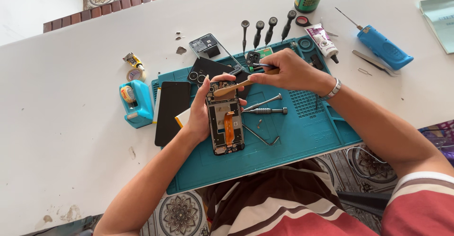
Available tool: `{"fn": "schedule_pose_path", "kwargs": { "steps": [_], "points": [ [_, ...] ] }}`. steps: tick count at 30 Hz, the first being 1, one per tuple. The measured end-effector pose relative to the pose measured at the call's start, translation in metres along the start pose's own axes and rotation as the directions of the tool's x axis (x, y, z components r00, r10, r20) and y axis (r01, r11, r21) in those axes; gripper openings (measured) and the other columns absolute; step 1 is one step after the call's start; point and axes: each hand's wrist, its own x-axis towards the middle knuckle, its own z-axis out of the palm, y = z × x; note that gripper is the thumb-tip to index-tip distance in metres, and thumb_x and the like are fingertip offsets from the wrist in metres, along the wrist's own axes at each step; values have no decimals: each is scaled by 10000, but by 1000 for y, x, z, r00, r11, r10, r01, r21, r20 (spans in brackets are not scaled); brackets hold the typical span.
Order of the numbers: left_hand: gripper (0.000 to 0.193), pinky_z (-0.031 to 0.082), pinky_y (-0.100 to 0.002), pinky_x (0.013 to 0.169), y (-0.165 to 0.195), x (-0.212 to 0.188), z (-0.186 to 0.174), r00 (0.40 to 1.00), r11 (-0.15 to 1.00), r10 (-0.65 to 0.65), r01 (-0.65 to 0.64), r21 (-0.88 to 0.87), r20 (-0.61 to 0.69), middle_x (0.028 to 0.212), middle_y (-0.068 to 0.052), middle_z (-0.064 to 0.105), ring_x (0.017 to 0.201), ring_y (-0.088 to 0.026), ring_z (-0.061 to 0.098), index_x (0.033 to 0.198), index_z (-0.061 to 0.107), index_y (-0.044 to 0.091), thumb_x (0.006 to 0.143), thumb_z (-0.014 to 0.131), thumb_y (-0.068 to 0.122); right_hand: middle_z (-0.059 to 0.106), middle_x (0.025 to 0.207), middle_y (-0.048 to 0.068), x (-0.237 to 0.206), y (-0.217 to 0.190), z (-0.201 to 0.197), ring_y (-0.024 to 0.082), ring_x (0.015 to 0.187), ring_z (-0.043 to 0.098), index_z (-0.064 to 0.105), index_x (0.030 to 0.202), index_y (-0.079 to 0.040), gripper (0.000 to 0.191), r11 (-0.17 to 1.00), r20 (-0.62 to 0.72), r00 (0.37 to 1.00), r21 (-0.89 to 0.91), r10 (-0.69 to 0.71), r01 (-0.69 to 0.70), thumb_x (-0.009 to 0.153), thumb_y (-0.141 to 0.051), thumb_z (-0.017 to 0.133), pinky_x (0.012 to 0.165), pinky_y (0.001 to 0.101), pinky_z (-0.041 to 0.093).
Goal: The person works on a disassembled smartphone on a blue anti-static mat, using tweezers to adjust small internal components and ribbon cables, then uses a toothbrush to clean the interior. The person handles the phone chassis, battery, and internal connectors throughout the clip.
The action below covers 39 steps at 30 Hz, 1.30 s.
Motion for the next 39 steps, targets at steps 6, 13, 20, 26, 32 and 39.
{"fn": "schedule_pose_path", "kwargs": {
  "steps": [6, 13, 20, 26, 32, 39],
  "points": [
    [637, 573, -477, 958, 0, -1, 0, 1000, 1000, 13, -12, -1, 27, 1289, -146, 600, 1120, -292, 667, 1376, 532, 169, 1013, 350, 660, 373, 473, -64, 0, -2, 0, 31, 446, 293, 451, 555, -107, 585, 998, -39, 998, 52, 46, -44, 914, -442, 768, 414, 241, 208],
    [646, 580, -477, 940, -2, -1, 1, 1000, 1000, -4, 5, 2, -25, 1280, -147, 616, 1104, -298, 676, 1383, 528, 186, 991, 355, 669, 378, 467, -48, -1, -4, -7, 36, 449, 298, 455, 544, -96, 606, 998, -131, 991, -64, 22, -30, 904, -452, 788, 416, 243, 205],
    [678, 585, -476, 947, -4, 0, 1, 1000, 999, 10, -9, 31, -15, 1296, -158, 625, 1099, -295, 681, 1386, 547, 161, 1001, 341, 680, 400, 445, -45, -3, -4, 4, 38, 427, 317, 497, 560, -102, 572, 995, -189, 980, -62, 67, -80, 916, -463, 760, 402, 250, 216],
    [705, 591, -471, 917, -4, 0, 1, 999, 1000, -5, 6, 31, -33, 1286, -155, 625, 1074, -282, 689, 1396, 537, 164, 986, 314, 692, 356, 507, -43, -4, -3, 6, 38, 499, 279, 419, 580, -77, 635, 997, -205, 978, 70, 37, -23, 977, -466, 727, 435, 265, 193],
    [737, 594, -473, 936, -6, 3, 2, 1000, 999, 13, -12, 44, -24, 1276, -165, 642, 1068, -301, 700, 1397, 550, 128, 997, 304, 696, 368, 473, -43, -4, -7, 10, 49, 455, 290, 462, 562, -102, 591, 992, -287, 952, -41, 106, -123, 972, -432, 728, 411, 278, 198],
    [737, 590, -475, 944, -6, 3, 2, 1000, 1000, 9, -9, -12, -3, 1260, -174, 640, 1071, -304, 696, 1401, 550, 126, 1013, 303, 701, 390, 461, -36, -9, -13, 15, 43, 441, 313, 482, 568, -83, 587, 1000, -154, 988, -28, -9, 4, 926, -464, 749, 395, 263, 230]
  ]
}}
